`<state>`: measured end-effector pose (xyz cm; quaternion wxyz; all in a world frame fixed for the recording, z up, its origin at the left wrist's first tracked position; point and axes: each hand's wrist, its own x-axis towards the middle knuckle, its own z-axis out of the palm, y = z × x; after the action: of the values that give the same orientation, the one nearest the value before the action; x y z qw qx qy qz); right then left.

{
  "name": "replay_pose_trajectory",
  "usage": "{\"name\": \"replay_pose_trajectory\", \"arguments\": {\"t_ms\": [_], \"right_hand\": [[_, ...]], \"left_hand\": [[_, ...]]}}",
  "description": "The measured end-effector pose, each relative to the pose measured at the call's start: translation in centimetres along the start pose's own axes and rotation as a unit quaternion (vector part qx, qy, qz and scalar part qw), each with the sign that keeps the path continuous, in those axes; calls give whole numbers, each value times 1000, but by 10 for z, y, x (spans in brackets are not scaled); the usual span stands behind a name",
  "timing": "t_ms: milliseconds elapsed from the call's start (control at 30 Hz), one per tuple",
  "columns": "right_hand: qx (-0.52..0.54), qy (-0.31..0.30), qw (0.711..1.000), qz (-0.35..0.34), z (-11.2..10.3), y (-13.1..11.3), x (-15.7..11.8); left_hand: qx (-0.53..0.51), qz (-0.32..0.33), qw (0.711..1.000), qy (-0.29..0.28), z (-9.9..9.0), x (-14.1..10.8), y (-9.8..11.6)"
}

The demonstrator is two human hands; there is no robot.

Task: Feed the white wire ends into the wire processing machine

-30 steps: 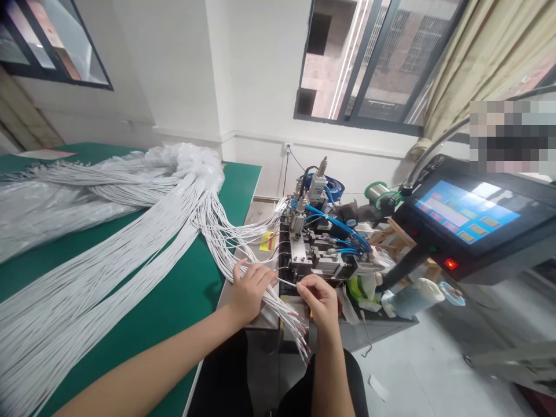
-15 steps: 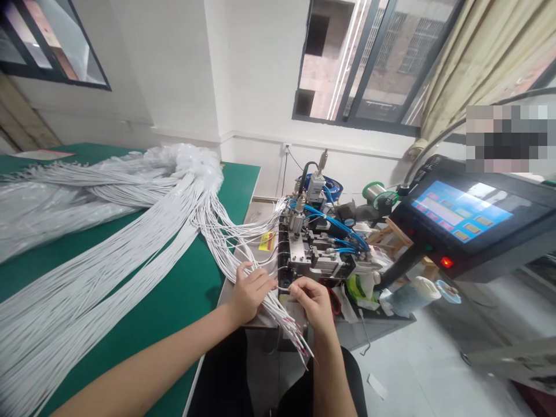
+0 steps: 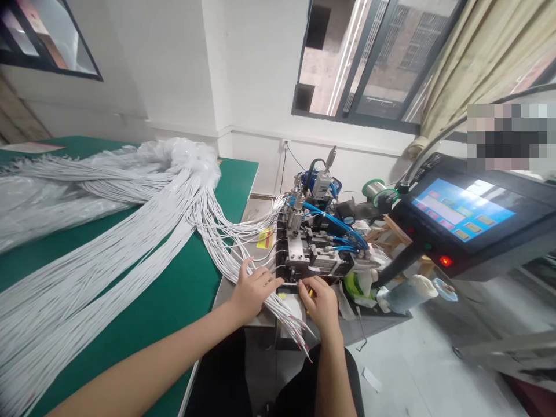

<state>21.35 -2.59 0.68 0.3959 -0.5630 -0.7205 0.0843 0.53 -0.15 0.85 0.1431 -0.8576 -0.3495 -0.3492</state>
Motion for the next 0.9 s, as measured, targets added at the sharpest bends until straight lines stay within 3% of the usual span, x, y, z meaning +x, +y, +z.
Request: {"name": "replay_pose_trajectory", "arguments": {"t_ms": [367,567,900], "right_hand": [[113,-21,991,68,9,15,4],[283,-33,944,166,18,20,5],[369,-3,895,250,36,23,-7]], "left_hand": [[-58,4,995,-86,5,-5,-8],[-78,7,987,-138,4,-5,-10],[-69,-22,991,-108,1,-3,-7]]}}
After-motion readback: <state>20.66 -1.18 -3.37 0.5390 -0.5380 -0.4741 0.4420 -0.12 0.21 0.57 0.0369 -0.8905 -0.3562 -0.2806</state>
